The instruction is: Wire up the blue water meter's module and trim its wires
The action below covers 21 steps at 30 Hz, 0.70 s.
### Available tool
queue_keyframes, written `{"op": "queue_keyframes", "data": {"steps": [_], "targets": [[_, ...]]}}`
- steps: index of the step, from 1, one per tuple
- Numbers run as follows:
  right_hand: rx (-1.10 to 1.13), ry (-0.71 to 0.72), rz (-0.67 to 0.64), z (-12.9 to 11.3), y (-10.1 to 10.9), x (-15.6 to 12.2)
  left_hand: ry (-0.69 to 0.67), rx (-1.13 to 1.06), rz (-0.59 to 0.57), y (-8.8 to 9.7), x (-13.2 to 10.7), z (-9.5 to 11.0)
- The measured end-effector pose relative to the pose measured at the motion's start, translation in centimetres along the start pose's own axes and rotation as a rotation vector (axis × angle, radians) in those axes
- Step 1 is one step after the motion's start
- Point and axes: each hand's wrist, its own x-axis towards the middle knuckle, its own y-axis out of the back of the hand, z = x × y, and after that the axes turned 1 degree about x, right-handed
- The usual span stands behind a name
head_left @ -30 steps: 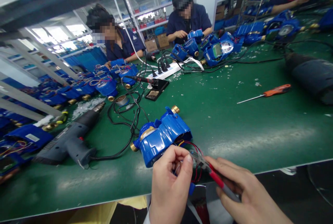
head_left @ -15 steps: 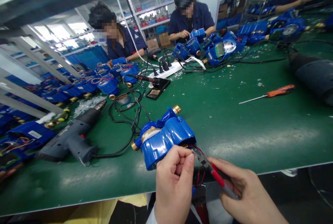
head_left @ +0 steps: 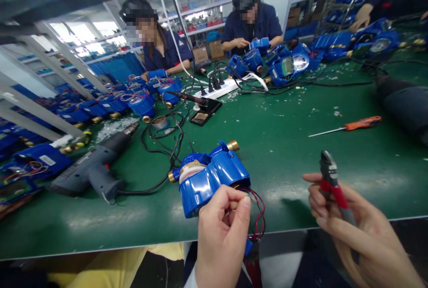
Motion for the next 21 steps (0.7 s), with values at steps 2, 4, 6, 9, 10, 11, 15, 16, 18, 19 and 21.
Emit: {"op": "queue_keyframes", "data": {"steps": [2,4,6,9,10,11,15,16,18,19,21], "targets": [[-0.079,0.001,-0.074,0.6,0.3,-0.2,0.012,0.0,-0.008,0.0,0.0,0.1],[-0.132,0.006,-0.154,1.0,0.9,-0.3,0.024,0.01,-0.016,0.0,0.0,0.1],[-0.154,0.004,-0.21,1.3,1.2,-0.3,0.03,0.021,-0.023,0.0,0.1,0.0],[-0.168,-0.005,-0.25,1.3,1.0,-0.5,0.025,0.028,-0.046,0.1,0.1,0.1],[-0.167,-0.005,-0.256,1.3,0.8,-0.5,0.017,0.029,-0.055,0.2,0.1,0.2],[-0.164,-0.005,-0.26,1.2,0.6,-0.5,0.009,0.032,-0.067,0.3,0.1,0.2],[-0.18,0.001,-0.298,0.8,-0.1,-0.7,-0.015,0.086,-0.115,0.8,-0.2,0.1],[-0.195,0.017,-0.306,0.7,-0.3,-0.7,-0.016,0.1,-0.123,1.0,-0.3,0.1],[-0.227,0.062,-0.295,0.6,-0.6,-0.9,-0.014,0.112,-0.14,1.2,-0.4,0.0],[-0.245,0.08,-0.284,0.6,-0.7,-1.0,-0.012,0.105,-0.149,1.2,-0.5,-0.1],[-0.311,0.103,-0.281,0.8,-0.7,-1.3,-0.006,0.073,-0.17,1.3,-0.5,-0.2]]}}
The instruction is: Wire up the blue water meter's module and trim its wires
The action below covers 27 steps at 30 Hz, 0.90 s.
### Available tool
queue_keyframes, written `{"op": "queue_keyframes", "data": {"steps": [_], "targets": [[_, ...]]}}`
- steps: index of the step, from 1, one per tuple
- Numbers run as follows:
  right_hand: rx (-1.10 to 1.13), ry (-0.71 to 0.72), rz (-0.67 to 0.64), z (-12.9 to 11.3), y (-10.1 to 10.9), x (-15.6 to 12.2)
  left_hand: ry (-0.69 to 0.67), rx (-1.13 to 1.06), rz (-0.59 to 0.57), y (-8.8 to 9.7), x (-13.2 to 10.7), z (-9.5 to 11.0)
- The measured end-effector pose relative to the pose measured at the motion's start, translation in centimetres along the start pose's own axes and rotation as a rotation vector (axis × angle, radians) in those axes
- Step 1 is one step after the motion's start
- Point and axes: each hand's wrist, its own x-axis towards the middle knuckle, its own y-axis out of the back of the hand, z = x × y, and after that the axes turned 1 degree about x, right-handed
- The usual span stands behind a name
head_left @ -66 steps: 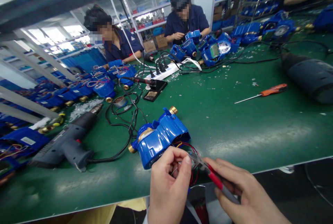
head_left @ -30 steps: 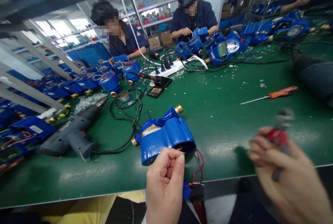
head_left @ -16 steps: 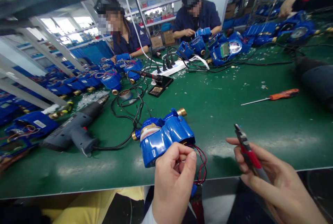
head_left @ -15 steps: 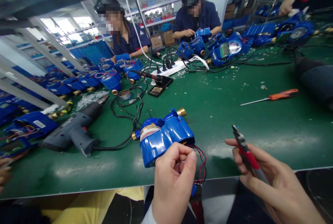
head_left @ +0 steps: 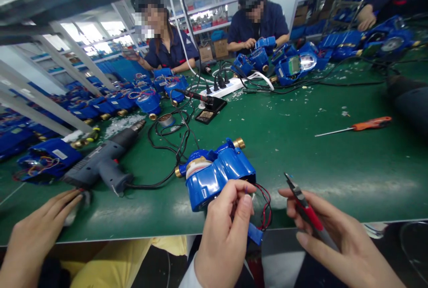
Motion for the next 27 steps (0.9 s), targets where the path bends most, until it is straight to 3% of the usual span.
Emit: {"op": "queue_keyframes", "data": {"steps": [3,8,16,27], "targets": [[-0.201,0.095,-0.011,0.4,-0.1,-0.4,0.008,-0.064,-0.018,0.0,0.1,-0.1],[-0.476,0.394,0.015,0.0,-0.1,-0.2,0.015,-0.091,0.002,0.0,0.2,-0.4],[-0.685,0.487,0.02,0.4,0.0,-0.2,-0.008,-0.093,0.017,0.0,0.0,-0.8],[-0.979,0.766,-0.007,0.2,0.8,-0.1,0.045,-0.108,0.07,-0.6,-0.1,0.3]]}}
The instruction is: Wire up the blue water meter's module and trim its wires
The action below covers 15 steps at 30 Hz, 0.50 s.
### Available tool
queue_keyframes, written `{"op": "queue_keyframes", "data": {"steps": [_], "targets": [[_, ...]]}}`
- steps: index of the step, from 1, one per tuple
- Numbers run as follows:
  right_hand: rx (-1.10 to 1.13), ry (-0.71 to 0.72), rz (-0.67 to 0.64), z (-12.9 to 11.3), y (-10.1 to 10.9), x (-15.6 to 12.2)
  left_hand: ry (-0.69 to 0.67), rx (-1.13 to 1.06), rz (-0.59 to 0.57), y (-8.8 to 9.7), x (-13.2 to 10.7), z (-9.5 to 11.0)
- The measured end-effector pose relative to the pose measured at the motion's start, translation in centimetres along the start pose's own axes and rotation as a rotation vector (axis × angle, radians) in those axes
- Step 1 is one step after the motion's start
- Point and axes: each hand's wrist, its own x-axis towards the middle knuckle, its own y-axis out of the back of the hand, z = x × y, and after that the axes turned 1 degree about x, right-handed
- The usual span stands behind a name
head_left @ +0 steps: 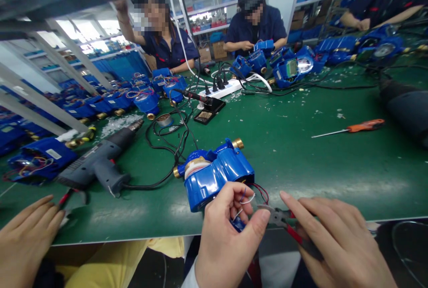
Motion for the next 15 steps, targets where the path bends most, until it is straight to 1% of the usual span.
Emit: {"op": "queue_keyframes", "data": {"steps": [2,4,6,8,11,15], "targets": [[-0.021,0.006,0.016,0.1,0.0,-0.2,-0.025,0.003,-0.01,0.1,-0.1,0.1],[-0.015,-0.018,0.05,0.2,0.0,-0.4,-0.053,-0.005,-0.02,0.2,-0.1,0.1],[0.034,-0.086,0.087,0.2,-0.2,-0.5,-0.068,-0.013,-0.015,0.3,-0.1,0.0],[0.13,-0.176,0.105,0.1,-0.3,-0.5,-0.063,-0.019,0.002,0.4,0.1,-0.3],[0.286,-0.279,0.061,-0.4,-0.3,-0.2,-0.054,-0.024,0.003,0.4,0.3,-0.9],[0.409,-0.349,-0.012,-1.6,-0.4,0.2,-0.069,-0.026,-0.009,0.5,0.3,-1.3]]}}
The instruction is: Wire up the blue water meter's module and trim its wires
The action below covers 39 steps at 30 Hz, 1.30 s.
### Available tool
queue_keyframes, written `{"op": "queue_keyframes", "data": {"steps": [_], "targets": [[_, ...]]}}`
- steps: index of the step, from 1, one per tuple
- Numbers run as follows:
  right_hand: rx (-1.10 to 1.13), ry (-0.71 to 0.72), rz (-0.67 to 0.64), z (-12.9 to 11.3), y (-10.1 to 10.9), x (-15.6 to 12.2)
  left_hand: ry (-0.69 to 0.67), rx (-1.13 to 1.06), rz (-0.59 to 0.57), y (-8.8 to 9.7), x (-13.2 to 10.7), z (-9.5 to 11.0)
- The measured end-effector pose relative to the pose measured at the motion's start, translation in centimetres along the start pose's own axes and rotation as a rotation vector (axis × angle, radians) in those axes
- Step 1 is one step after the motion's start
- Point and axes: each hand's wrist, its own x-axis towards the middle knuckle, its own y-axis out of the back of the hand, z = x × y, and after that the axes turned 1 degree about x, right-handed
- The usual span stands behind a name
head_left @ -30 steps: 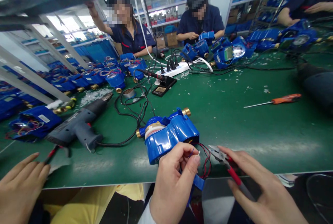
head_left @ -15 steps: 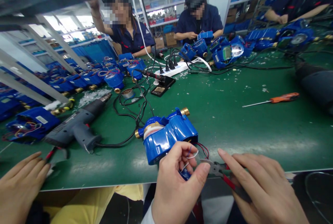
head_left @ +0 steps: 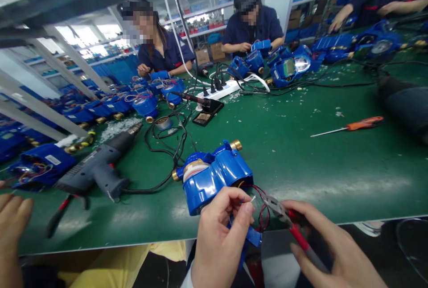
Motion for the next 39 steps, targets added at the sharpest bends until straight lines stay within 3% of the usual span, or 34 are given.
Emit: {"op": "queue_keyframes", "data": {"steps": [11,29,39], "targets": [[0.093,-0.043,0.01,-1.0,-0.9,0.0,-0.014,-0.028,0.054,-0.3,-0.3,-0.1],[0.106,-0.049,0.003,-1.1,-1.3,-0.3,-0.032,0.013,0.044,-0.4,-0.3,0.2],[0.271,-0.149,-0.106,-0.4,-1.5,-0.8,-0.039,0.022,0.053,-0.5,-0.3,0.2]]}}
